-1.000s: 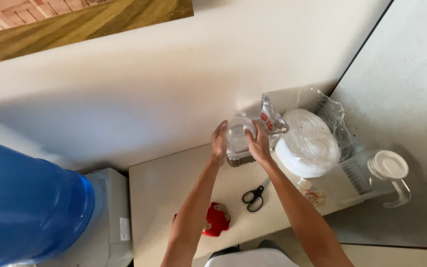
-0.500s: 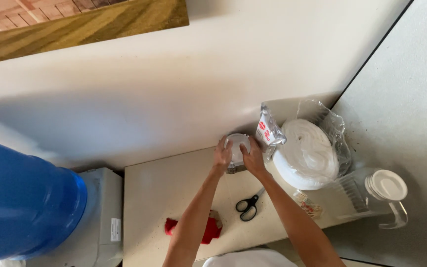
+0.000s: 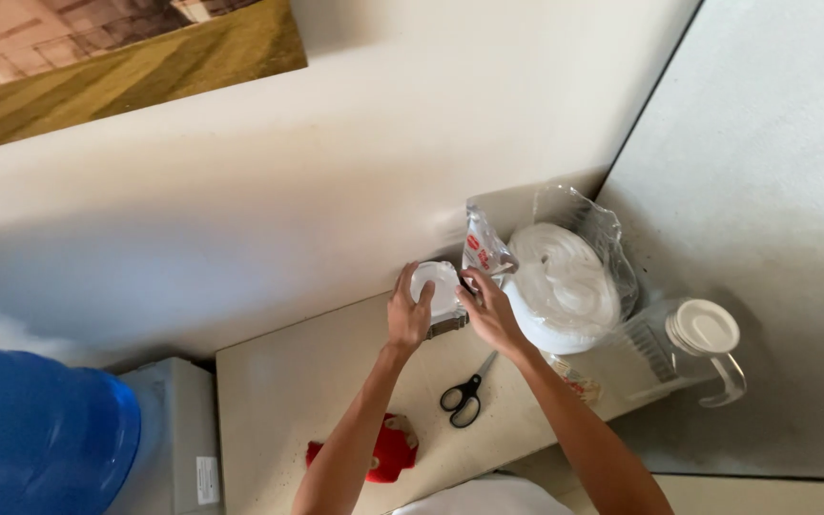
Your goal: The person arranges several small foil trays on a countertop, then wipes the surface with a red cloth. They proceed to wipe a plastic container and a glass pitcher with the same cloth, placing the items back on the counter.
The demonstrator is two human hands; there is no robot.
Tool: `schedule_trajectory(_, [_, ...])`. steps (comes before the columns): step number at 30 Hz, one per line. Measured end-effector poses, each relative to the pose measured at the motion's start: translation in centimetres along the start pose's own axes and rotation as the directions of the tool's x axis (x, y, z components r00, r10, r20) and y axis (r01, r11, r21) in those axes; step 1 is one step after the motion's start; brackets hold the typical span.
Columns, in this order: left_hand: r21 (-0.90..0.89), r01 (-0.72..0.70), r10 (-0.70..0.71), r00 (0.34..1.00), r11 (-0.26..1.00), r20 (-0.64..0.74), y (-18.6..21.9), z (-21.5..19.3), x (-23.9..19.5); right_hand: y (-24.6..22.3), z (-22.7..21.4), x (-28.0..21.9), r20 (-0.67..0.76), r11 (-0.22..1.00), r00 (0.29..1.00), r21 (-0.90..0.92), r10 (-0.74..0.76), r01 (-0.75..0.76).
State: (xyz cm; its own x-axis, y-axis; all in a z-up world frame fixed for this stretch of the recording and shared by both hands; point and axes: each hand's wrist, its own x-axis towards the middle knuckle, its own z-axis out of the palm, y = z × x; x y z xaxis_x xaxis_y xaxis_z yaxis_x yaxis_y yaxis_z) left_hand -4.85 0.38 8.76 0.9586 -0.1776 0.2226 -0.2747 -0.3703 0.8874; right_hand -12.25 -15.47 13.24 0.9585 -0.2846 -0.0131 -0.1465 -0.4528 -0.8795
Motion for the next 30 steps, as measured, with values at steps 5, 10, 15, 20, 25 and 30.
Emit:
schedule_trajectory(5, [-0.032,-0.086,0.088,0.992,0.996,0.095,5.8,-0.4,-1.4,2.0,-1.9,-1.8,-0.048,0.977,0.999,0.21,-0.021,0.031])
schedule_trajectory(10, [-0.153,-0.117,0.154,0.952,0.981,0.263,10.5,0.8,-3.2,2.8,-4.1,-5.4,-0.149,0.954,0.987,0.283,-0.059,0.1])
schedule_trajectory(15, [-0.266,-0.207,0.301,0.871,0.942,0.388,13.4,3.8,-4.9,1.4,-8.2,-10.6,-0.287,0.93,0.955,0.323,-0.077,0.173])
schedule_trajectory(20, [-0.396,-0.174,0.374,0.774,0.902,0.511,15.7,7.9,-6.9,1.7,-12.9,-15.4,-0.471,0.961,0.882,0.243,0.001,0.128])
schedule_trajectory(25, [-0.47,-0.137,0.416,0.714,0.872,0.563,17.2,11.4,-9.7,5.6,-16.5,-19.1,-0.624,0.963,0.78,0.235,0.044,0.133])
schedule_trajectory(30, [-0.45,-0.052,0.359,0.689,0.891,0.63,19.0,14.6,-12.8,9.4,-20.4,-21.2,-0.796,0.987,0.605,0.08,-0.019,0.136])
